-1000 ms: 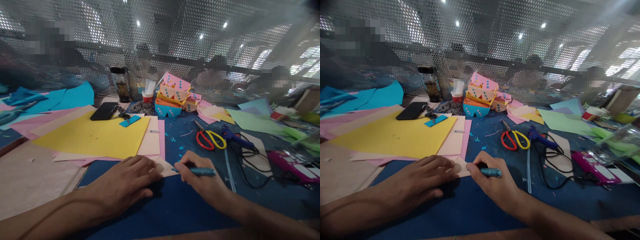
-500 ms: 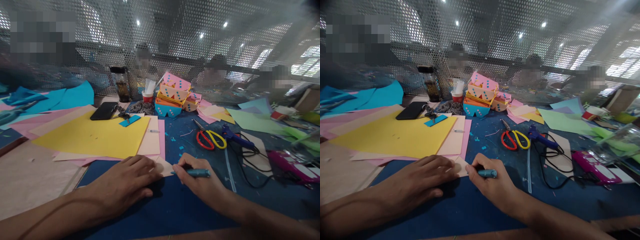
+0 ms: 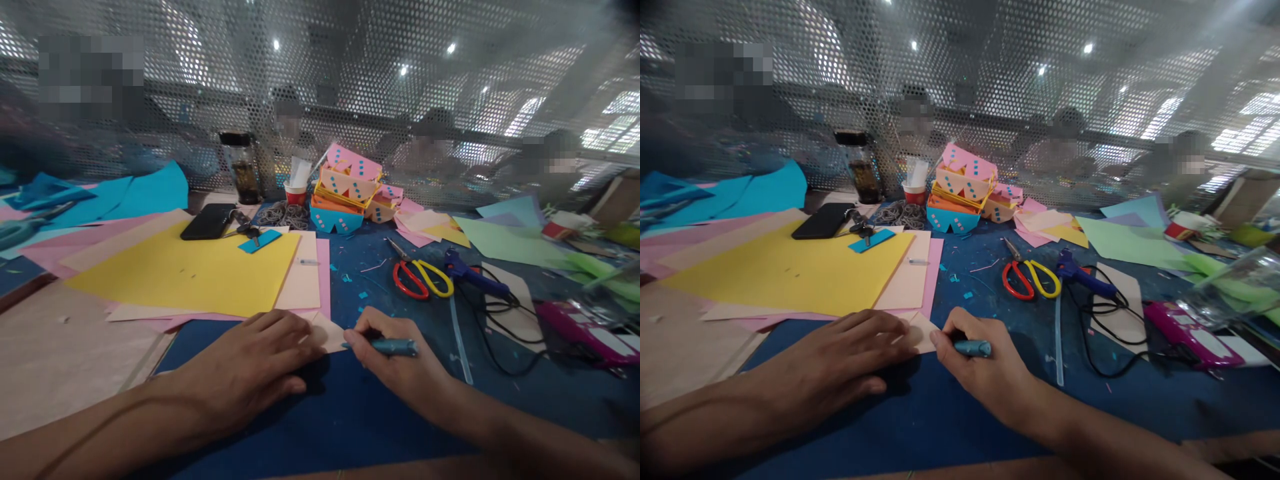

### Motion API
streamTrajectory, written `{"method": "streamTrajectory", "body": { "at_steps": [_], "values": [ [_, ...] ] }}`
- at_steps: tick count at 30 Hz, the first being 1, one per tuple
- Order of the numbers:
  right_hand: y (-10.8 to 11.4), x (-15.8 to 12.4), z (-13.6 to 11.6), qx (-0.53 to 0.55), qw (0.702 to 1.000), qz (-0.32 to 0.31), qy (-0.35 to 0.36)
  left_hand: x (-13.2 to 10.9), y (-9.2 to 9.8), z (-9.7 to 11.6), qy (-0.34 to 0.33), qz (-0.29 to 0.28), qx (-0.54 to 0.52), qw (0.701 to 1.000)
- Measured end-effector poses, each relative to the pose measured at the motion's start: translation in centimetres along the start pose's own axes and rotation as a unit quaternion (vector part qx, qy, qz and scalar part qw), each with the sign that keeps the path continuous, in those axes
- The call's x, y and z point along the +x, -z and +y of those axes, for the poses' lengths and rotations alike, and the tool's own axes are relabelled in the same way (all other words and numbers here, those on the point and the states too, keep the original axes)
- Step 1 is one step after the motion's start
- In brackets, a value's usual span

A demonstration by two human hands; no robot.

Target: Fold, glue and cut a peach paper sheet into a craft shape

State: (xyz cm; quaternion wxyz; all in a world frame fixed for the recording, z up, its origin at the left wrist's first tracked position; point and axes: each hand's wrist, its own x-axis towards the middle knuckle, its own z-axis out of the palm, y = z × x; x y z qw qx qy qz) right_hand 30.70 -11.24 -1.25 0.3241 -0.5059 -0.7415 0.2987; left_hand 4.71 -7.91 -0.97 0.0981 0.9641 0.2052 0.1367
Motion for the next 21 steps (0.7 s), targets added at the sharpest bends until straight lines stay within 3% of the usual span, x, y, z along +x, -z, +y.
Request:
{"method": "streamTrajectory", "body": {
  "at_steps": [13,21],
  "values": [
    [0.1,0.1,0.0,0.003,1.0,0.0,-0.002,0.0,-0.1,-0.1,0.004,-0.016,-0.006,1.0],
    [1.0,0.3,0.1,0.056,0.996,0.066,0.03,0.0,0.0,-0.1,0.008,-0.023,-0.003,1.0]
  ]
}}
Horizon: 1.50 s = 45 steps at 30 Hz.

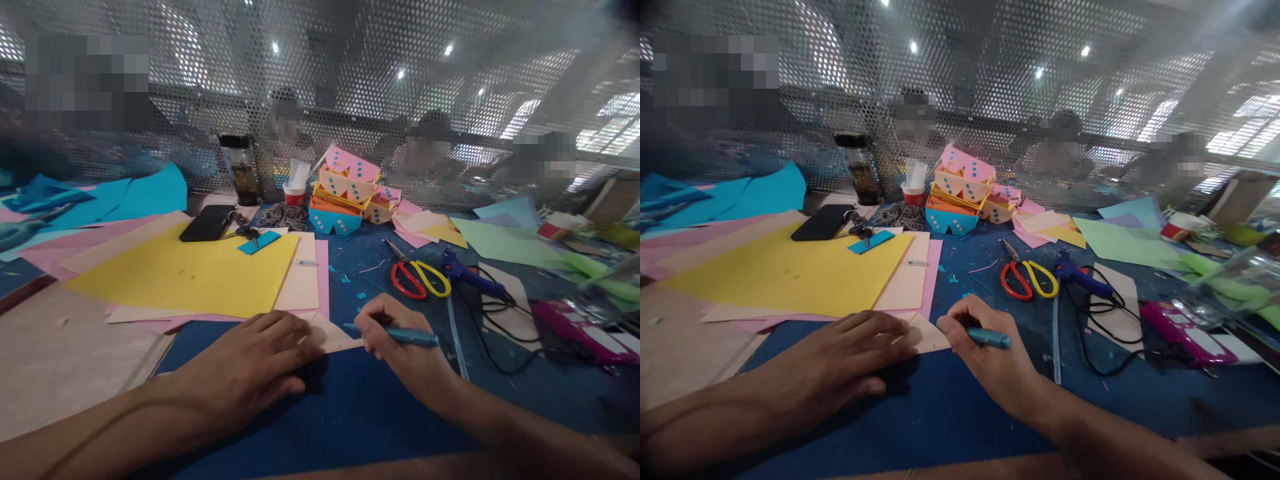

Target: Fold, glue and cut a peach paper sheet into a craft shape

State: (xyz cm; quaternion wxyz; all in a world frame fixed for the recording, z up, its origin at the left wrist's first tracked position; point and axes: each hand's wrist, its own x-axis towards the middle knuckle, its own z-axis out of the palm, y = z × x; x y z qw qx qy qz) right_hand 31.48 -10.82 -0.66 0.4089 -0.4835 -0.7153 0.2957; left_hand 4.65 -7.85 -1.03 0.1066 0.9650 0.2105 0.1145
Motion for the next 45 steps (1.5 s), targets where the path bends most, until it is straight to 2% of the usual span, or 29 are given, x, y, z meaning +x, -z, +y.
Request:
{"method": "streamTrajectory", "body": {
  "at_steps": [4,7,11,14,17,22,27,32,38,40,45],
  "values": [
    [0.7,0.1,-0.2,0.003,0.996,-0.05,0.079,0.0,0.1,0.0,-0.001,-0.006,-0.014,1.0],
    [1.6,0.2,-0.3,-0.069,0.985,-0.095,0.124,0.0,0.1,0.0,0.001,-0.011,-0.016,1.0],
    [2.6,-0.1,0.0,-0.187,0.961,-0.145,0.141,-0.1,0.2,0.1,0.019,-0.017,-0.024,0.999],
    [3.0,-0.5,0.2,-0.218,0.952,-0.168,0.135,-0.1,0.3,0.1,0.03,-0.026,-0.035,0.999],
    [3.1,-0.7,0.1,-0.227,0.951,-0.167,0.127,-0.2,0.4,0.2,0.038,-0.031,-0.044,0.998],
    [3.7,-1.0,0.5,-0.247,0.947,-0.15,0.139,-0.5,0.6,0.3,0.037,-0.005,-0.082,0.996],
    [4.6,-1.5,1.7,-0.26,0.948,-0.116,0.14,-0.9,1.1,-0.6,0.067,0.056,-0.123,0.989],
    [5.0,-1.8,2.4,-0.264,0.95,-0.103,0.134,-2.2,2.1,-1.6,0.117,0.082,-0.153,0.978],
    [5.0,-1.7,2.6,-0.273,0.947,-0.1,0.136,-3.3,3.2,-2.0,0.115,0.172,-0.117,0.971],
    [5.0,-1.6,2.8,-0.276,0.946,-0.1,0.139,-3.6,3.2,-2.2,0.123,0.161,-0.128,0.971],
    [5.2,-1.8,2.7,-0.282,0.945,-0.086,0.14,-4.1,2.4,-2.8,0.14,0.089,-0.175,0.971]
  ]
}}
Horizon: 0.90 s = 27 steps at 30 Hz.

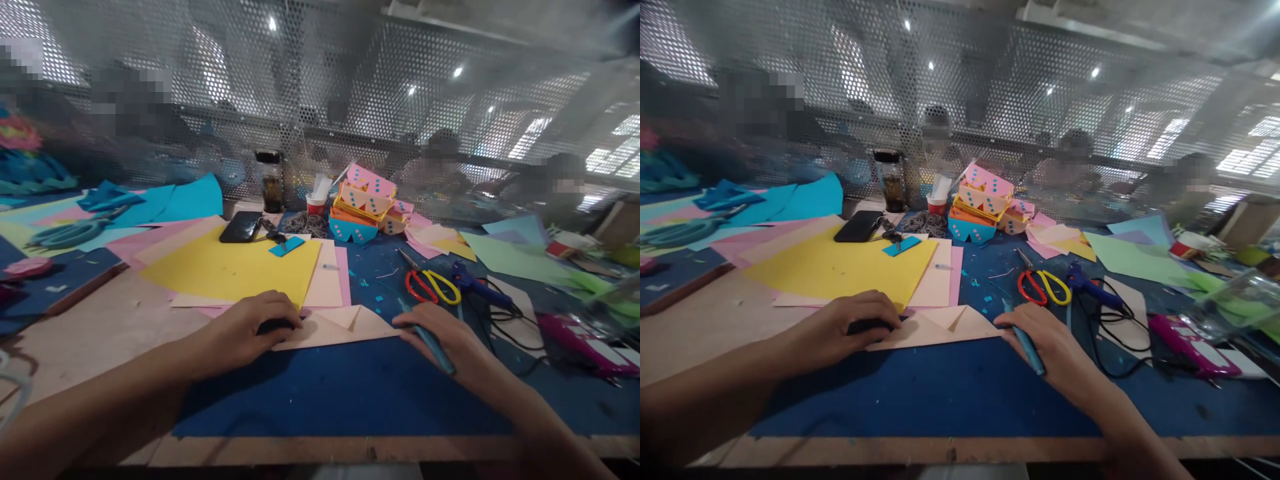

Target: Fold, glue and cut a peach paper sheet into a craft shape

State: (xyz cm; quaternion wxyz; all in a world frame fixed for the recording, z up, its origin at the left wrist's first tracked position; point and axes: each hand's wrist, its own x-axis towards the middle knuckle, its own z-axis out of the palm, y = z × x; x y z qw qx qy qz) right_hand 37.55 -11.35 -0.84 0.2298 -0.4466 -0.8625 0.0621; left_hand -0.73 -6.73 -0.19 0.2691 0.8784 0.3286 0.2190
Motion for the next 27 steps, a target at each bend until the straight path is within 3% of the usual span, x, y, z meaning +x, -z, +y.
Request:
{"method": "streamTrajectory", "body": {
  "at_steps": [3,7,9,13,17,27],
  "values": [
    [0.5,0.0,-1.5,0.026,0.999,0.041,-0.019,-0.1,-0.1,0.0,-0.012,-0.007,-0.01,1.0],
    [0.5,1.6,-6.0,0.205,0.977,0.054,-0.027,0.2,0.0,0.3,-0.013,-0.004,-0.023,1.0],
    [-0.3,3.3,-8.7,0.278,0.96,0.033,-0.015,0.2,0.1,0.4,-0.014,0.002,-0.021,1.0],
    [-3.1,6.7,-12.0,0.349,0.933,-0.029,-0.085,0.2,0.5,0.0,-0.019,0.019,0.001,1.0],
    [-5.8,8.1,-12.1,0.39,0.907,-0.044,-0.151,0.2,0.7,-0.2,-0.009,0.018,0.023,1.0],
    [-6.5,7.8,-12.2,0.334,0.935,-0.006,-0.116,0.2,1.0,0.0,0.021,-0.019,0.003,1.0]
  ]
}}
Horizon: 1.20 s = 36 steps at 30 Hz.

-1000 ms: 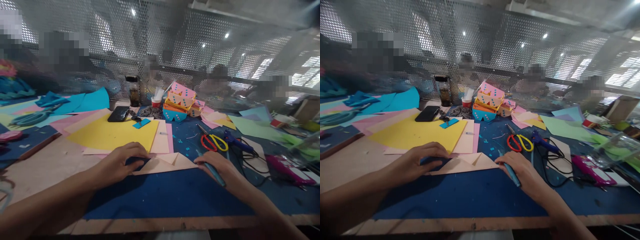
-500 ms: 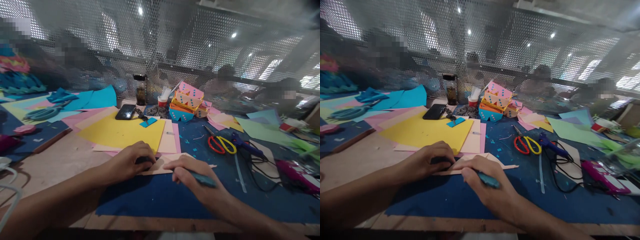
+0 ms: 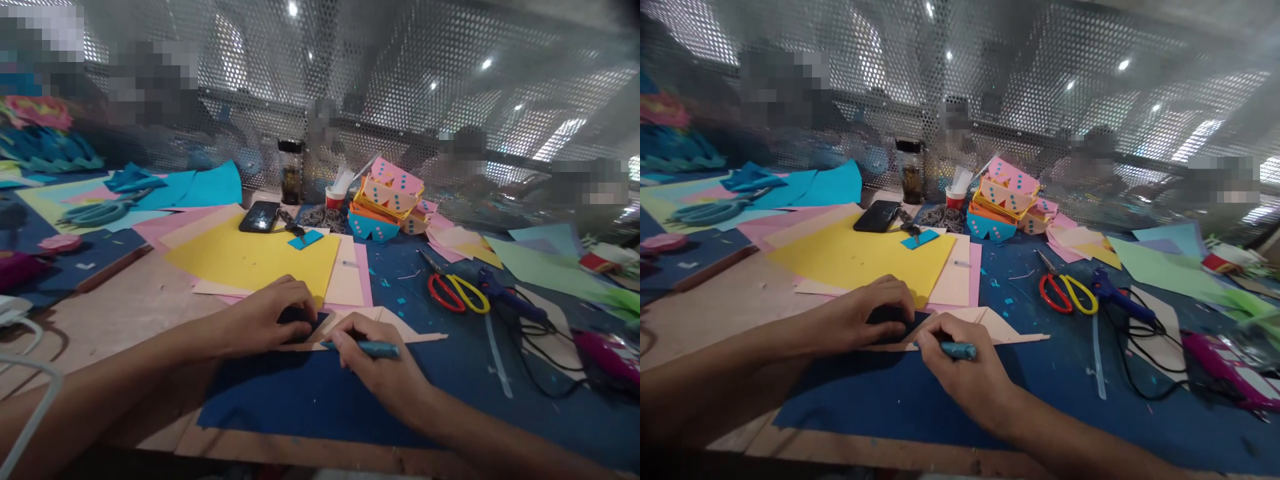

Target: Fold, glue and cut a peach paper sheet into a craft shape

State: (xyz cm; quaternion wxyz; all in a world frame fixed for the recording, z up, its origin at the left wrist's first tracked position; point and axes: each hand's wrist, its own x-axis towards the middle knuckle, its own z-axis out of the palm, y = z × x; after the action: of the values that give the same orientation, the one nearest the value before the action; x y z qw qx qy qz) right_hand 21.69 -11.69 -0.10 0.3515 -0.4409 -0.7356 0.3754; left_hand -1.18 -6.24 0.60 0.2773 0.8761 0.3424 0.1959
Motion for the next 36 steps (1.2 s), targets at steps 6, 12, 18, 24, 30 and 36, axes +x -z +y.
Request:
{"method": "streamTrajectory", "body": {
  "at_steps": [6,12,18,24,30,36],
  "values": [
    [0.04,0.04,0.11,-0.007,1.0,-0.012,0.028,0.07,-0.38,-0.02,-0.001,0.002,0.02,1.0],
    [0.04,-0.03,0.3,-0.016,0.999,-0.013,0.025,0.21,-0.47,-0.05,0.002,-0.001,0.023,1.0],
    [0.05,-0.1,0.42,-0.029,0.999,-0.015,0.02,0.0,-0.22,-0.24,-0.001,-0.008,0.007,1.0],
    [0.03,-0.12,0.42,-0.027,1.0,-0.011,0.01,-0.07,-0.04,-0.32,0.001,-0.014,0.0,1.0],
    [-0.05,-0.12,0.62,-0.029,1.0,-0.007,0.005,-0.1,0.08,-0.19,0.009,-0.019,0.001,1.0],
    [-0.02,-0.13,0.53,-0.031,0.999,-0.006,0.002,-0.03,0.14,-0.27,0.008,-0.023,-0.007,1.0]
  ]
}}
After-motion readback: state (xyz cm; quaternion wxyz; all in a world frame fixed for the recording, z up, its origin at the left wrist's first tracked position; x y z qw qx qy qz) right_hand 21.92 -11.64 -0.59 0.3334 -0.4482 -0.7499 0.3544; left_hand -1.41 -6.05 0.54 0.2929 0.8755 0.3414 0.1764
